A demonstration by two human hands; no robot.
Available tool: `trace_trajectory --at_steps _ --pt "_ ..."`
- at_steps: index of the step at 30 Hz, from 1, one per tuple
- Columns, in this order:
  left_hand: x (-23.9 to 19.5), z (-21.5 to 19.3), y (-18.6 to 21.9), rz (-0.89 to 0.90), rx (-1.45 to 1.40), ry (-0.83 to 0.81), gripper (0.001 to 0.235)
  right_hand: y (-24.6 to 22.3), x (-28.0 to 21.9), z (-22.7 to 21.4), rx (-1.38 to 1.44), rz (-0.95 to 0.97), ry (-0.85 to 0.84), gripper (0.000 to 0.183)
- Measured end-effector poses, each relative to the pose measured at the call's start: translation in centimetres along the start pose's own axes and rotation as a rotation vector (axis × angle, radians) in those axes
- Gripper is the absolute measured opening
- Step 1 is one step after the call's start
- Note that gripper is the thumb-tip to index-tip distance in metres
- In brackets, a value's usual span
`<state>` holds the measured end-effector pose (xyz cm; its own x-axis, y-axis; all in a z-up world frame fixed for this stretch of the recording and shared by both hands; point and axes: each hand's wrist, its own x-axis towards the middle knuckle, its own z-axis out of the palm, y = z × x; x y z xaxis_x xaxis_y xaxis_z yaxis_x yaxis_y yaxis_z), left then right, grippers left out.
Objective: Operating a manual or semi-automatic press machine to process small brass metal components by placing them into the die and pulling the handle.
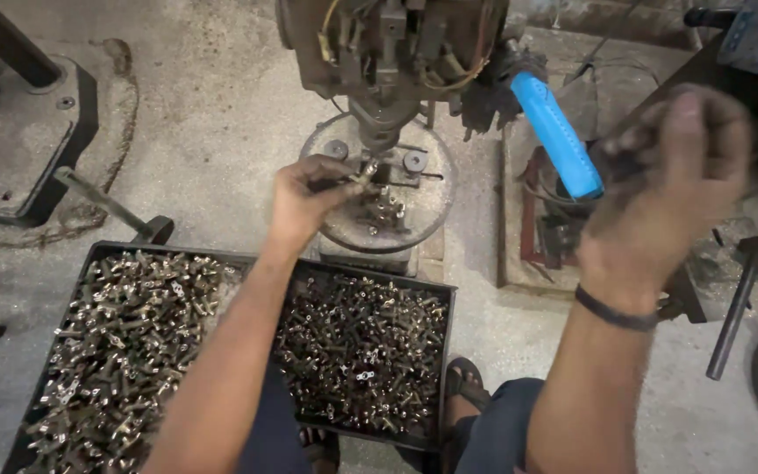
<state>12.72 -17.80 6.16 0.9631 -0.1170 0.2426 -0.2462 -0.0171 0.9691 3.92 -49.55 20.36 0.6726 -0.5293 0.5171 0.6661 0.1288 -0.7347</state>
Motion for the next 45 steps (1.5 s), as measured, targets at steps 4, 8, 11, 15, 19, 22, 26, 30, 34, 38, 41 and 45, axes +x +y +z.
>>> trace_trajectory --at_steps 4,8,11,15,19,22,26,30,34,38,41,45 --pt "1.5 2.4 -1.0 0.004 0.374 0.298 0.042 -3.7 -2.1 3.8 -0.229 -0.134 -0.26 0.022" --pt "1.4 2.2 2.4 -0.162 0.494 0.285 0.042 -3.2 -2.1 5.3 -0.697 -0.405 -0.554 0.039" --pt "-0.2 -0.3 1.3 -0.109 0.398 0.228 0.028 0.7 -1.9 3.9 -0.805 0.12 -0.495 0.057" --pt "-6.1 -7.8 -2.5 -0.217 0.397 0.274 0.02 7.0 -2.7 2.4 -0.942 0.064 -0.367 0.048" --pt "-18.3 -20.8 -17.3 -0.585 1.144 0.076 0.056 9.7 -2.8 2.4 -0.943 -0.081 -0.288 0.048" --pt "-30.2 -24.1 -21.9 -1.034 1.346 -0.074 0.031 11.4 -2.7 2.3 -0.902 -0.022 -0.258 0.041" --pt "-35.2 -21.8 -19.2 -1.049 1.42 0.006 0.031 13.3 -2.6 0.8 -0.856 0.0 -0.264 0.028" --pt "-35.2 -21.1 -18.3 -0.856 1.525 0.039 0.03 7.2 -1.7 1.4 -0.095 0.704 -0.343 0.05" --pt "-34.3 -20.5 -17.5 -0.996 1.462 0.045 0.035 10.4 -3.4 1.5 0.096 0.831 -0.182 0.048" --pt "-34.3 -20.4 -18.1 -0.789 1.599 0.147 0.021 15.0 -8.3 4.7 -0.329 0.409 -0.418 0.031" --pt "-36.5 -22.2 -22.1 -0.724 1.648 0.085 0.022 15.3 -9.9 7.1 -0.491 0.215 -0.423 0.028" --pt "-42.2 -26.1 -33.6 -0.551 1.021 0.098 0.033 15.1 -8.4 6.5 -0.629 0.182 -0.479 0.019"
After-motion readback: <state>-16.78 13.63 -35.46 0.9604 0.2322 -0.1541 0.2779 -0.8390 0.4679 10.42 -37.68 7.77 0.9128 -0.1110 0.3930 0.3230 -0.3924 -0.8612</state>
